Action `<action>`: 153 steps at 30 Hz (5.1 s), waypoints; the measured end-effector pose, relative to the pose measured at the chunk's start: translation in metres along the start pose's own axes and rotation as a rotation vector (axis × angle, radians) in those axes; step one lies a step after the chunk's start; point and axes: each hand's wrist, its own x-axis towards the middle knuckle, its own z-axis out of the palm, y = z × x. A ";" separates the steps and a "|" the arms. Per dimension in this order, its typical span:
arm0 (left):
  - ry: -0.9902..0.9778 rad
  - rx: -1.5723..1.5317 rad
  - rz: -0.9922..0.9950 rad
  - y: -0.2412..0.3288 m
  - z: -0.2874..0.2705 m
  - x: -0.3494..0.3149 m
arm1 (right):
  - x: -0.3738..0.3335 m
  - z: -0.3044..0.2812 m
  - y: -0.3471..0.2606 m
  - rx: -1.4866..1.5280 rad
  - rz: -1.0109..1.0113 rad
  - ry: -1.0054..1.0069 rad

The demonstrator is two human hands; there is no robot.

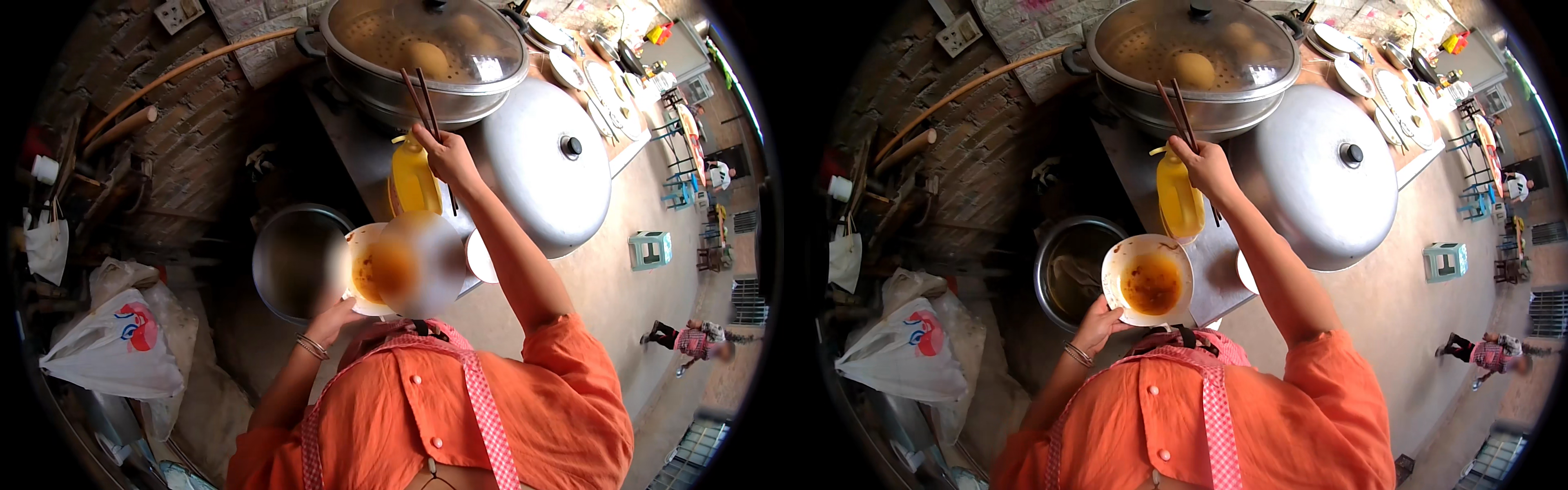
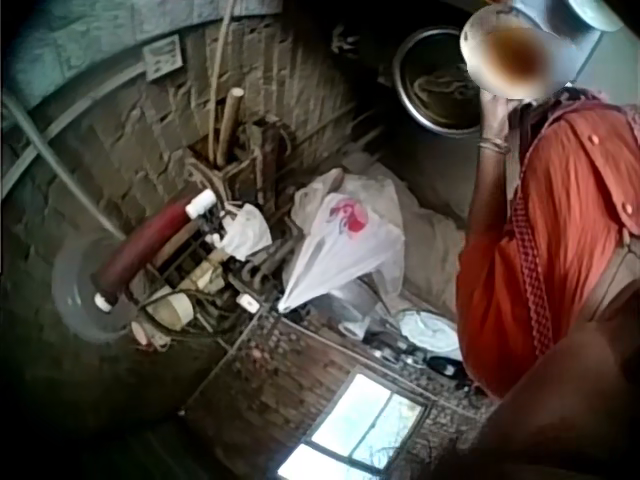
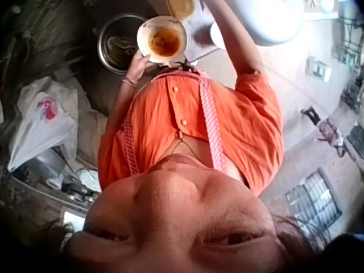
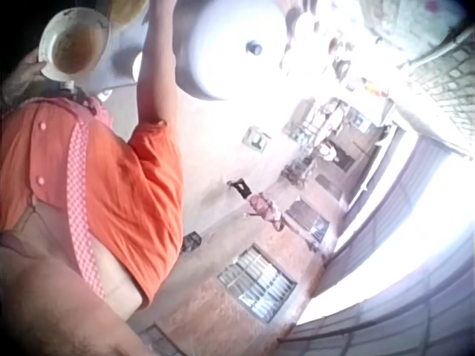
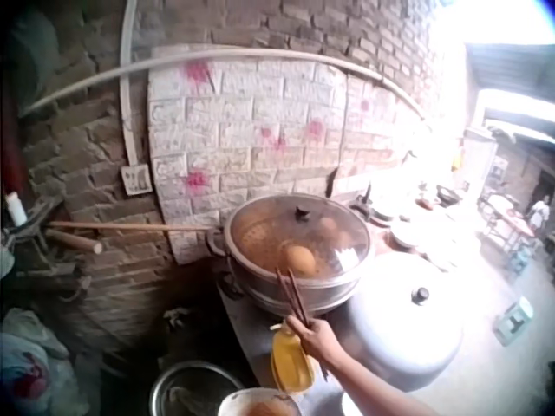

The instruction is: The person carries a plate and a bowl with chopsticks from a kitchen to an outdoor washing area, then rinses the bowl and chopsticks under a tap into a large basin.

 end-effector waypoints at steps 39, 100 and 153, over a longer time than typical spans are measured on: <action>-0.049 0.090 0.218 0.188 0.030 0.019 | 0.005 0.004 0.019 0.084 -0.071 0.034; -0.115 0.293 0.320 0.080 0.033 -0.058 | -0.300 -0.067 0.278 0.898 0.162 0.589; -1.644 1.337 -0.823 -0.909 1.029 -0.355 | -1.258 -0.357 0.593 1.174 -0.005 2.852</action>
